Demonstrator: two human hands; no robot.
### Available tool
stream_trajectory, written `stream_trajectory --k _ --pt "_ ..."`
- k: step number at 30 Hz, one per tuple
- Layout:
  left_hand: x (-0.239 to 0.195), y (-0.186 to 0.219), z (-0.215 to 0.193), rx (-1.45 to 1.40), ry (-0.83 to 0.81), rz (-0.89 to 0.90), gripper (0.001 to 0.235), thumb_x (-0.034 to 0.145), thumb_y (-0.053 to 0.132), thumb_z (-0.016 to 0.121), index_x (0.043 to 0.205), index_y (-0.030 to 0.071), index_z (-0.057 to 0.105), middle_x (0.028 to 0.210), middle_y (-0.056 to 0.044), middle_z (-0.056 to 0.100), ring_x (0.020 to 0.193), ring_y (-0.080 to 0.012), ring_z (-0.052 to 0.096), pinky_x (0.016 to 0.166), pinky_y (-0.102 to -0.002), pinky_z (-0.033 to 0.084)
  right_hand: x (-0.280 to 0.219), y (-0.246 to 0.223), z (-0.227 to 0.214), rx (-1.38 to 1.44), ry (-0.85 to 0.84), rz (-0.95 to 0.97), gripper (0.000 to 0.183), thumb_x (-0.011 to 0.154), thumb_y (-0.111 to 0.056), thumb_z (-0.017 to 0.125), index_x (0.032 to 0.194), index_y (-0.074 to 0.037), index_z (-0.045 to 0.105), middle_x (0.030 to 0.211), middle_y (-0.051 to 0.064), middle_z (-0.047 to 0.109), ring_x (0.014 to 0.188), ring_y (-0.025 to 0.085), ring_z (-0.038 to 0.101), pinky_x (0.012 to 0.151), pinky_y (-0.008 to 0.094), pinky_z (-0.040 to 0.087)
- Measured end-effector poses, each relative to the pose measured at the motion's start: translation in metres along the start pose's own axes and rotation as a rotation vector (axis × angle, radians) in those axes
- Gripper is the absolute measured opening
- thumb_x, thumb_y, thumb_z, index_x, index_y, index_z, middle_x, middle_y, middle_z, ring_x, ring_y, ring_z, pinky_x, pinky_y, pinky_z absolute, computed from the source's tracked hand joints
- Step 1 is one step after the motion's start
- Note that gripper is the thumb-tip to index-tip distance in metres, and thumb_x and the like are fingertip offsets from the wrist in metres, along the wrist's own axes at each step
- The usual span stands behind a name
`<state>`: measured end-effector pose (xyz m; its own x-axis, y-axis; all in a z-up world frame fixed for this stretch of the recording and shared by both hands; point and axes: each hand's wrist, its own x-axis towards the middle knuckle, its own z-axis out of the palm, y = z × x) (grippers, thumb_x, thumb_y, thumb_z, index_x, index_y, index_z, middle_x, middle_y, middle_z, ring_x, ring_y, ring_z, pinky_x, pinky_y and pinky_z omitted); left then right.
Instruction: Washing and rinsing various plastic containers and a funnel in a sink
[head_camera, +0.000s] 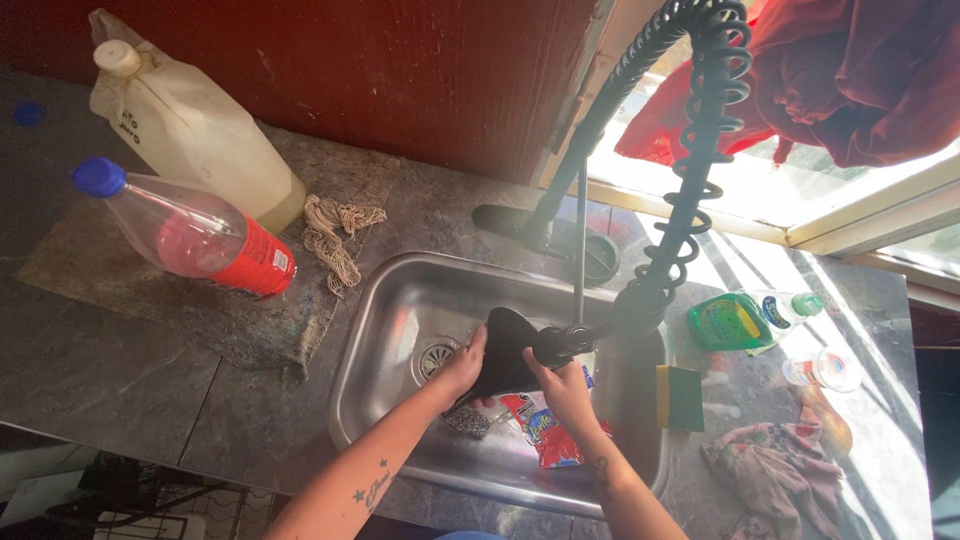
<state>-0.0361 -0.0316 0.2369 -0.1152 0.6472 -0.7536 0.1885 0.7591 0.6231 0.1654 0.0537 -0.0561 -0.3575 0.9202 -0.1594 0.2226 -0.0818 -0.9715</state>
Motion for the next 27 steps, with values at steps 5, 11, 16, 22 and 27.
stream_trajectory --k 5,11,16,22,27 --pt "0.172 -0.153 0.034 0.750 0.585 0.749 0.065 0.099 0.043 0.045 0.143 -0.005 0.048 0.094 -0.027 0.068 0.073 -0.0434 0.073 0.060 -0.054 0.060 0.001 -0.011 0.010 -0.058 0.072 -0.016 0.023 0.096 -0.022 0.073 0.110 -0.005 0.082 0.101 0.014 0.080 0.102 0.018 0.066 0.093 0.048 0.052" --pt "0.078 -0.126 -0.016 0.732 0.343 0.465 0.055 0.099 0.033 0.065 0.148 0.014 0.051 0.117 -0.013 0.072 0.088 -0.0261 0.074 0.070 -0.039 0.059 -0.012 -0.099 0.015 -0.110 0.068 0.024 0.024 0.093 -0.014 0.071 0.110 0.003 0.078 0.103 0.024 0.077 0.103 0.031 0.069 0.097 0.054 0.050" --pt "0.053 -0.157 -0.065 0.600 0.514 0.415 0.045 0.094 0.048 0.065 0.133 0.026 0.065 0.117 0.001 0.075 0.103 -0.0260 0.075 0.085 -0.044 0.062 -0.014 -0.129 0.018 -0.435 -0.115 -0.022 0.015 0.086 -0.008 0.074 0.097 0.000 0.081 0.097 0.026 0.078 0.093 0.047 0.075 0.094 0.053 0.056" --pt "0.039 -0.206 -0.118 0.525 0.562 0.198 0.052 0.086 0.056 0.067 0.132 0.031 0.067 0.117 0.012 0.074 0.107 -0.0182 0.070 0.078 -0.041 0.055 -0.029 -0.049 0.039 -1.040 -0.458 0.166 0.054 0.085 -0.063 0.068 0.126 -0.027 0.065 0.122 -0.002 0.075 0.107 0.028 0.071 0.087 0.044 0.054" --pt "0.046 -0.237 -0.149 0.535 0.630 0.367 0.047 0.078 0.043 0.079 0.124 0.036 0.072 0.113 0.010 0.076 0.101 -0.0222 0.072 0.078 -0.044 0.056 -0.014 0.000 0.057 -1.385 -0.391 0.128 0.016 0.087 -0.033 0.053 0.088 -0.018 0.058 0.084 0.009 0.073 0.082 0.040 0.068 0.070 0.050 0.052"
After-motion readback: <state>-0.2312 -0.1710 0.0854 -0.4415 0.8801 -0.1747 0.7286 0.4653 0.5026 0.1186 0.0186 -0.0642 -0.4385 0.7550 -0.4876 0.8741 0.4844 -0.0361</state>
